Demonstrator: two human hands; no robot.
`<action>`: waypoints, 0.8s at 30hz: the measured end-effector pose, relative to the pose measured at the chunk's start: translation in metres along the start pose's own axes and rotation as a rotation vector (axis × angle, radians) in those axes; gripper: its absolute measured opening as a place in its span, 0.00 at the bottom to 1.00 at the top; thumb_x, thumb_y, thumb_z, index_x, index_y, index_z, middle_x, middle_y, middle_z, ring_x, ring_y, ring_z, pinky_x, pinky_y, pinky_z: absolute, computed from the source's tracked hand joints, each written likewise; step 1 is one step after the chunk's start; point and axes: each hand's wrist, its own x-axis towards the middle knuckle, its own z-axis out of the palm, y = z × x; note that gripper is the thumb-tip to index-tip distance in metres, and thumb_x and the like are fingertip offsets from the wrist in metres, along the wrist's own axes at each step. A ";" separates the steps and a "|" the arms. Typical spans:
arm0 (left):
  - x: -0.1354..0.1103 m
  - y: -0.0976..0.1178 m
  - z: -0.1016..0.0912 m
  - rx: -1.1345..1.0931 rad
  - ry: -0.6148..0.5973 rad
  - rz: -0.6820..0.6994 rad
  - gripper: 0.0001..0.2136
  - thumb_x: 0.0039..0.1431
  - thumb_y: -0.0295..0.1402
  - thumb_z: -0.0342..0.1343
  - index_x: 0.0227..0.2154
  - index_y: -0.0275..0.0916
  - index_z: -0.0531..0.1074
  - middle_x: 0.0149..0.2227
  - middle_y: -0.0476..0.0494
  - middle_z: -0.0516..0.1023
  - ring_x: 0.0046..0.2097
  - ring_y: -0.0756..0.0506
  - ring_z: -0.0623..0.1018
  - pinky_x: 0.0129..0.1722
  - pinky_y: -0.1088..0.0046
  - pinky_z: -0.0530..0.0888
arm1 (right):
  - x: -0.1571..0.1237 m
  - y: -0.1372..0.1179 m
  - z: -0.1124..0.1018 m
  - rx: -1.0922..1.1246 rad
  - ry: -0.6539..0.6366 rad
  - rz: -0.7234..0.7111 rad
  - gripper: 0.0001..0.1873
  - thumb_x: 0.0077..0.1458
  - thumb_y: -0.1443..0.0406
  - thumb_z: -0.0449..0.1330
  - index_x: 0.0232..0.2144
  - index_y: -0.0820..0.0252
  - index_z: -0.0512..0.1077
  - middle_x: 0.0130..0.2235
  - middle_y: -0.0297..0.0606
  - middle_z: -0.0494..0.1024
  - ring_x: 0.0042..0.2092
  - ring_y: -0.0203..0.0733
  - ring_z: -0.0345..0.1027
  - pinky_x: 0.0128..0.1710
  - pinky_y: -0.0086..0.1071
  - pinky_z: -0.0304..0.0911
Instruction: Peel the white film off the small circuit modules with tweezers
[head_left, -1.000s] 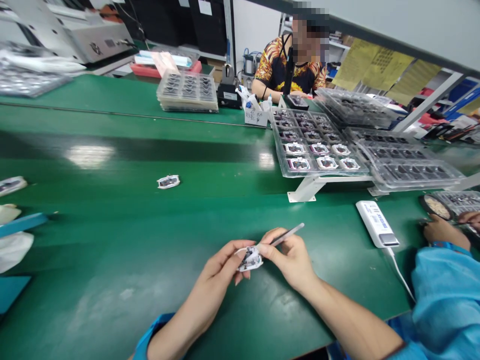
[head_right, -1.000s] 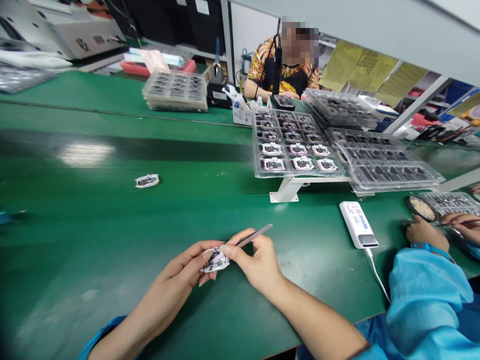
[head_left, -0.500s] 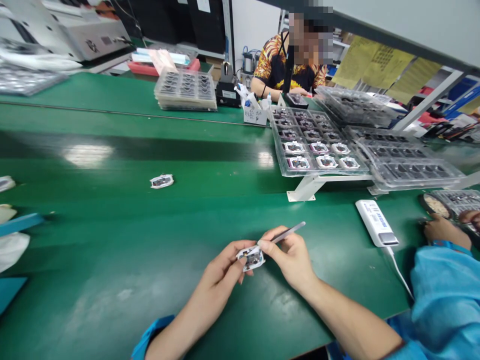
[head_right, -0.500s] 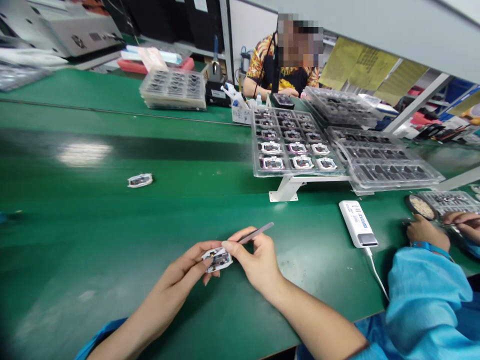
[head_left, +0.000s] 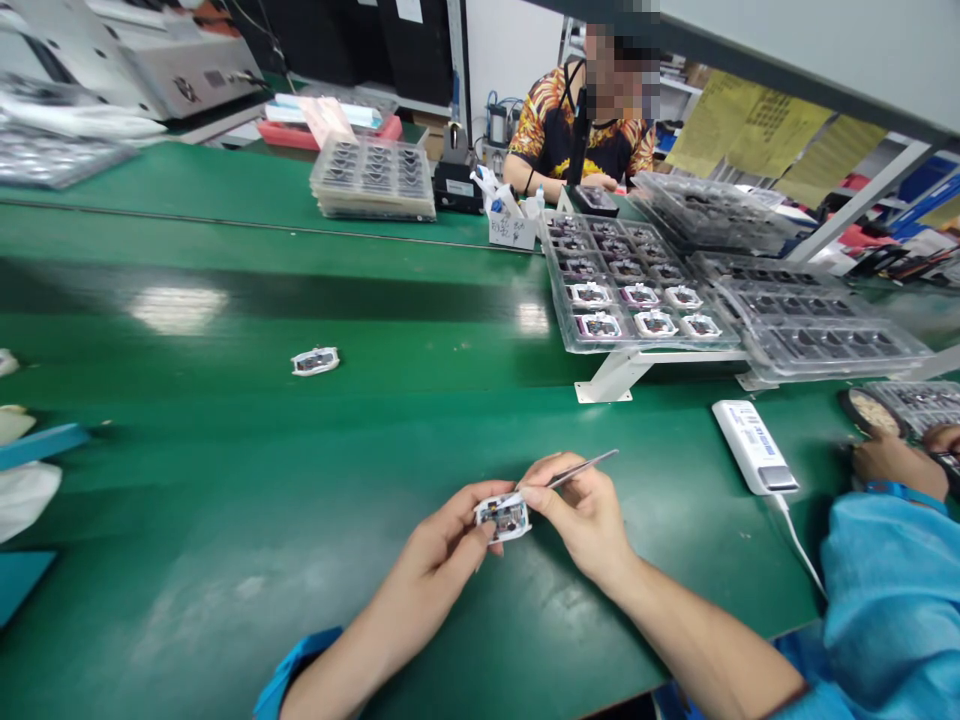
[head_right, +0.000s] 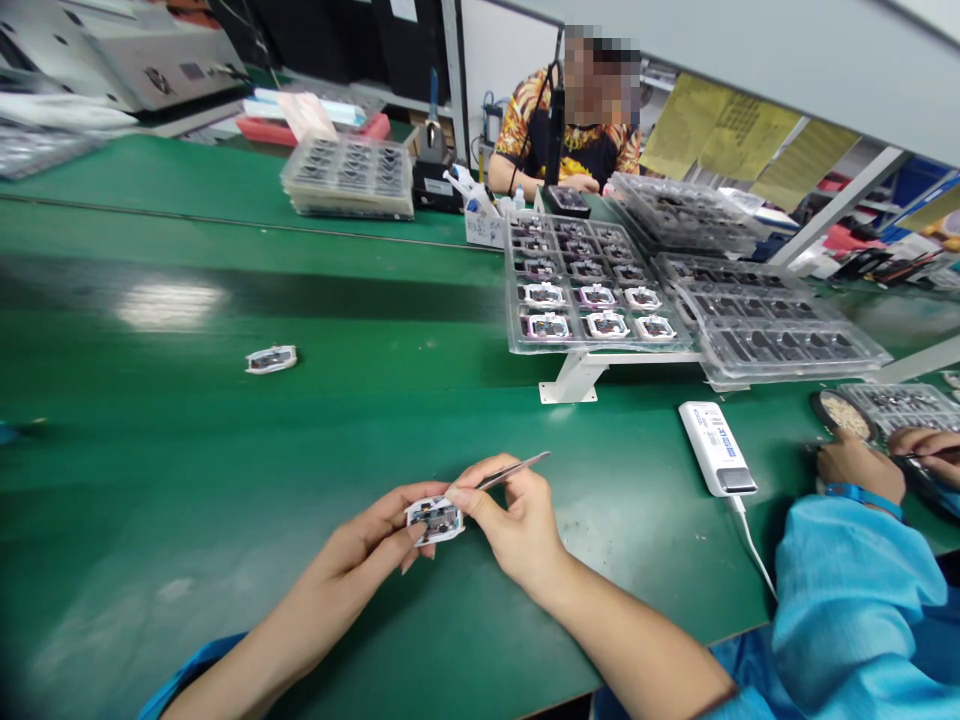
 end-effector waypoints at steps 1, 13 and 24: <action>0.000 0.000 -0.001 -0.003 -0.002 -0.006 0.14 0.58 0.38 0.55 0.44 0.40 0.76 0.30 0.49 0.76 0.30 0.46 0.72 0.31 0.71 0.68 | 0.000 0.000 0.000 0.006 -0.008 -0.024 0.07 0.49 0.63 0.71 0.27 0.56 0.77 0.29 0.34 0.81 0.32 0.40 0.75 0.34 0.33 0.69; 0.001 -0.004 0.000 -0.101 0.014 -0.080 0.17 0.60 0.42 0.54 0.44 0.36 0.75 0.29 0.49 0.73 0.29 0.48 0.68 0.29 0.72 0.64 | -0.001 0.003 -0.002 -0.174 -0.110 -0.400 0.04 0.57 0.63 0.69 0.30 0.53 0.78 0.30 0.37 0.84 0.35 0.44 0.76 0.39 0.40 0.70; 0.001 -0.001 0.001 -0.071 -0.003 -0.057 0.14 0.59 0.42 0.55 0.41 0.37 0.75 0.27 0.51 0.72 0.28 0.48 0.68 0.28 0.73 0.64 | -0.002 0.006 -0.004 -0.186 -0.114 -0.327 0.03 0.56 0.63 0.68 0.31 0.55 0.77 0.30 0.37 0.83 0.36 0.43 0.76 0.38 0.38 0.71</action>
